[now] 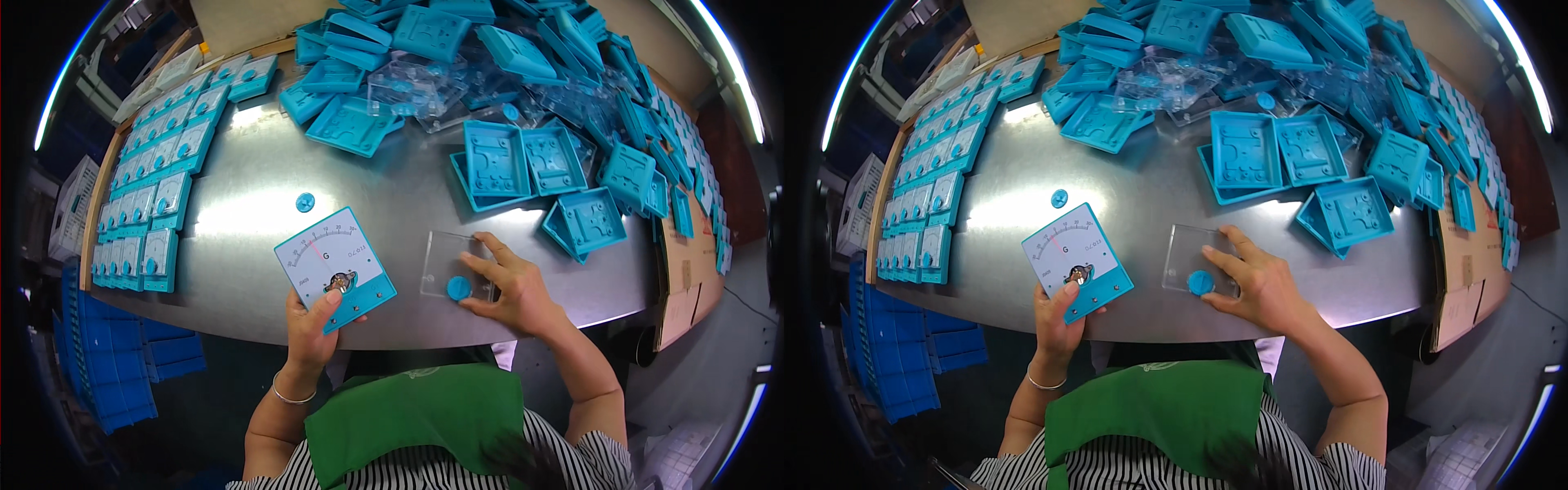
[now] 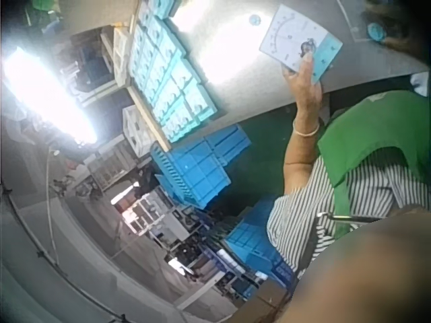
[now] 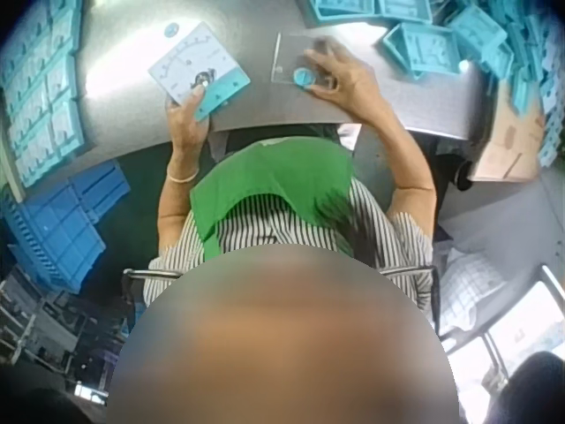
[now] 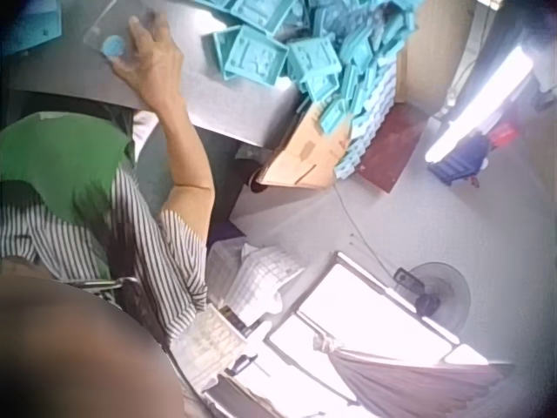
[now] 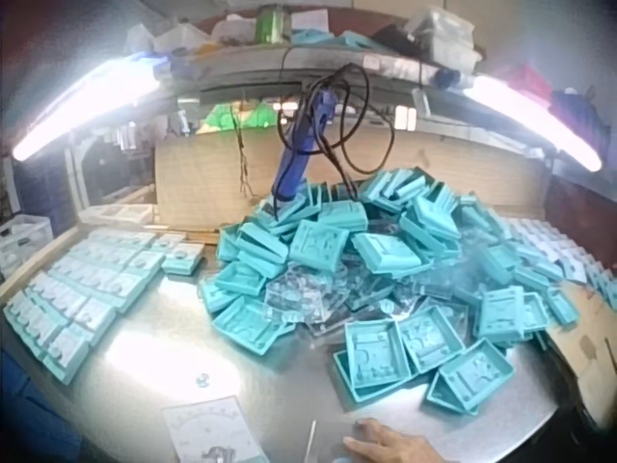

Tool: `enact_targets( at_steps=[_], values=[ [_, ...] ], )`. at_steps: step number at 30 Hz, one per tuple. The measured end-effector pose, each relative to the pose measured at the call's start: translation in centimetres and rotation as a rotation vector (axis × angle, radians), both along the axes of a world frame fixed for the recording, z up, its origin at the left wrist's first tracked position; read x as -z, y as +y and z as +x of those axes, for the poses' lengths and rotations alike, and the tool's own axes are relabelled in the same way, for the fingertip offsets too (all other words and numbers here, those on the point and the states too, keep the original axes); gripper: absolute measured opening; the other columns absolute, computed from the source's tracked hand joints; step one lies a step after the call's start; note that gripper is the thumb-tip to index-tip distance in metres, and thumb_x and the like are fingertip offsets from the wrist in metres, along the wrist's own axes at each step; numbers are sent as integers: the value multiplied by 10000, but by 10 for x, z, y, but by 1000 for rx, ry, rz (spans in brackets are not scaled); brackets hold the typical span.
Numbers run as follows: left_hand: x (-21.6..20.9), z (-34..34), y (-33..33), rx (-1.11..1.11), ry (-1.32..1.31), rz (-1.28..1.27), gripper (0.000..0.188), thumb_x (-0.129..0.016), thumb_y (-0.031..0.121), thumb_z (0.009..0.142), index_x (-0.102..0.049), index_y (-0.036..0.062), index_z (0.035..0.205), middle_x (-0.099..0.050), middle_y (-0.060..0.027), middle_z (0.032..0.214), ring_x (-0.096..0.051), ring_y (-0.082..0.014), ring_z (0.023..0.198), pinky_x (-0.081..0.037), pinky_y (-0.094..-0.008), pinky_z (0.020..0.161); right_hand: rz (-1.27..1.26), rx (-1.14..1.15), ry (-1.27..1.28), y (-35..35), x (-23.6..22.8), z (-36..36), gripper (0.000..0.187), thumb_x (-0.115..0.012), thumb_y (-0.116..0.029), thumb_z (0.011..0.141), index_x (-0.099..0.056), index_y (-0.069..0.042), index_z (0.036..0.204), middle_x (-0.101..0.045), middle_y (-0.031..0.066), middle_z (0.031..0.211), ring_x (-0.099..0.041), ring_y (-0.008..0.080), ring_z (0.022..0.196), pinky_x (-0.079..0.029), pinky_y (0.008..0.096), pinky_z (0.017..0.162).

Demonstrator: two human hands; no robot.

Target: Assembling analog galvanometer components by fitting clear plastic covers and adjustment knobs onto meter cases.

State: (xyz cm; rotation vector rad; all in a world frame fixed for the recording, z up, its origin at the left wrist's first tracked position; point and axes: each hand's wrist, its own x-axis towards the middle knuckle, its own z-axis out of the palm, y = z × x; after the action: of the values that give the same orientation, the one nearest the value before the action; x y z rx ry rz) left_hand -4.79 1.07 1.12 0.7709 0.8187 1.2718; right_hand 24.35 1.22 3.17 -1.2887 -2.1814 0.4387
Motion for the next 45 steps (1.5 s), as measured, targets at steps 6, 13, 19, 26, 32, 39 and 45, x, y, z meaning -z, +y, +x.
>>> enact_targets(
  at_steps=[6, 13, 19, 26, 32, 39, 45],
  values=[
    [1, 11, -1, 104, 68, -37, 394, -558, 175, 905, -449, -45, 1213, -601, -183, 1075, -660, -257, 857, -589, -387, 655, -192, 79, 173, -5, -13, 11, 591, -836, -149, 593, -642, -68, 1145, -522, 170, 1302, -599, 159, 703, -487, 259, 601],
    [2, 45, -6, 471, -430, -457, 544, -257, 436, 996, -345, 41, 1360, -514, -182, 1274, -599, -330, 1051, -568, -478, 770, -304, -38, 246, 8, -38, -6, 576, -828, -221, 623, -643, -61, 1144, -552, 212, 1237, -523, 215, 762, -451, 284, 640],
    [9, 52, -10, 576, -560, -493, 558, -215, 462, 997, -322, 71, 1380, -497, -171, 1298, -587, -345, 1080, -578, -480, 760, -340, -91, 189, 12, -30, -12, 555, -814, -242, 643, -645, -53, 1137, -550, 247, 1226, -577, 234, 808, -475, 306, 686],
    [16, 48, -10, 603, -593, -511, 589, -218, 497, 987, -317, 67, 1377, -501, -173, 1289, -599, -333, 1066, -586, -468, 761, -459, -88, 209, 14, -32, -15, 561, -804, -308, 664, -645, -24, 1121, -552, 269, 1205, -628, 343, 913, -499, 364, 791],
    [9, 50, -13, 543, -585, -578, 646, -181, 544, 970, -291, 68, 1393, -512, -198, 1264, -623, -342, 1014, -602, -429, 725, -562, -102, 305, 15, -28, -16, 573, -832, -208, 641, -643, -90, 1169, -539, 207, 1266, -457, 74, 622, -410, 213, 548],
    [-6, 60, -23, 406, -489, -543, 652, -381, 540, 943, -341, 36, 1354, -560, -177, 1178, -640, -301, 960, -577, -390, 755, -183, -149, 157, -8, -26, -21, 570, -836, -190, 634, -639, -92, 1160, -497, 237, 1303, -652, 234, 796, -527, 282, 647],
    [-5, 56, -25, 557, -125, -322, 637, -707, 156, 786, -392, -35, 1305, -554, -131, 1187, -566, -208, 1066, -463, -370, 934, -170, -125, 129, -22, -23, -20, 627, -843, -176, 605, -612, -106, 1183, -463, 247, 1332, -606, 388, 1032, -541, 368, 773]
  ],
)
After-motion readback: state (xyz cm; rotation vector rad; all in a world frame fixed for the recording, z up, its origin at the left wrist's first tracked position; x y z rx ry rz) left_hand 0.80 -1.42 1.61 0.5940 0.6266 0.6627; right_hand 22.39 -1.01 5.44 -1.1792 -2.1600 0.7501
